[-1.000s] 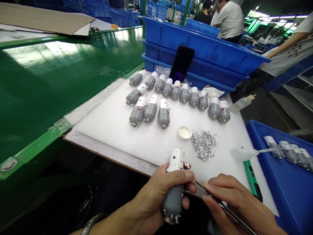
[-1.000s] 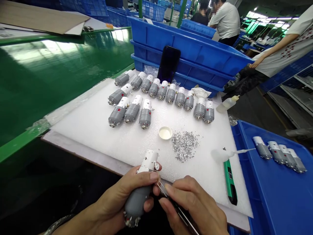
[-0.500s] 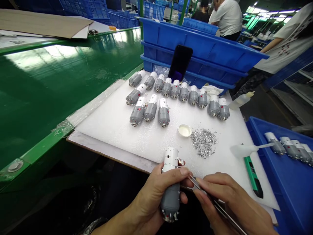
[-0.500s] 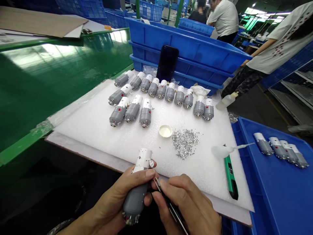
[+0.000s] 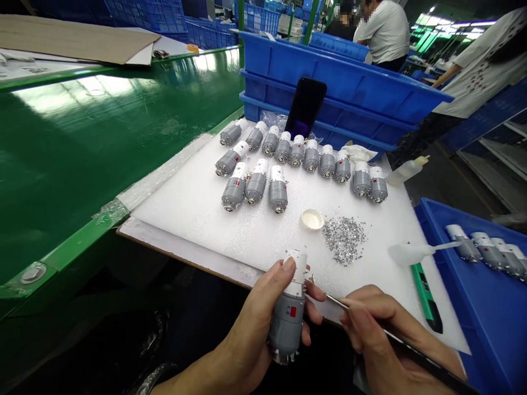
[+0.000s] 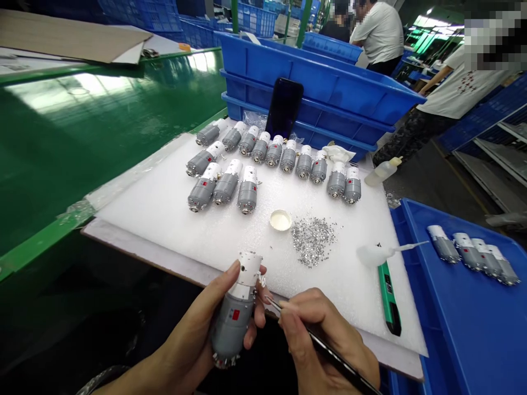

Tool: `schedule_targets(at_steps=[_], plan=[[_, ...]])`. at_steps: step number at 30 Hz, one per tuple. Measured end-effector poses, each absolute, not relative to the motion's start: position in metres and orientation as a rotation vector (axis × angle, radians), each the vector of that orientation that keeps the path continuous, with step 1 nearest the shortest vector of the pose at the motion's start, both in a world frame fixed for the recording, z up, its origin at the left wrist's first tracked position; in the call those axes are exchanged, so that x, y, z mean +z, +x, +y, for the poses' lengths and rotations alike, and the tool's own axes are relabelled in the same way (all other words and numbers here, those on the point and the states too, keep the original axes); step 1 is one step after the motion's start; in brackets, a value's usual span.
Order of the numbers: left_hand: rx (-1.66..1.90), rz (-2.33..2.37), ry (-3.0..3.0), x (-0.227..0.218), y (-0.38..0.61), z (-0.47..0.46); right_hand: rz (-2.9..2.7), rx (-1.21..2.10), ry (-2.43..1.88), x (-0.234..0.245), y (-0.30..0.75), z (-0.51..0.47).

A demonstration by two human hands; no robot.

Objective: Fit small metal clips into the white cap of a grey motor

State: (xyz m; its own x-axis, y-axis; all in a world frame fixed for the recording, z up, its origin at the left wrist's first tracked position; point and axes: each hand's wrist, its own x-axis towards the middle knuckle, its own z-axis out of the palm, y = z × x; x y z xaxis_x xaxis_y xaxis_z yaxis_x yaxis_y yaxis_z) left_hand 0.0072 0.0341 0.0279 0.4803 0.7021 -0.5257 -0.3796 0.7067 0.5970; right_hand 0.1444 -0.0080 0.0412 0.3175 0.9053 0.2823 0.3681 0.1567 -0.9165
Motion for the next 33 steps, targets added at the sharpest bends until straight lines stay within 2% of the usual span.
schedule_targets(at_steps=[6, 12, 19, 33], plan=[[0.77, 0.863, 0.614, 0.023, 0.007, 0.027, -1.274, 0.438, -1.349, 0.039, 0.132, 0.0], [0.861, 0.783, 0.659, 0.025, 0.005, 0.024, -1.272, 0.521, -1.236, 0.032, 0.126, 0.005], [0.799, 0.812, 0.633, 0.026, 0.003, 0.026, -1.117, 0.463, -1.324, 0.031, 0.115, 0.005], [0.887, 0.905, 0.854, 0.023, 0.004, 0.022, -1.154, 0.416, -1.333, 0.023, 0.118, 0.002]])
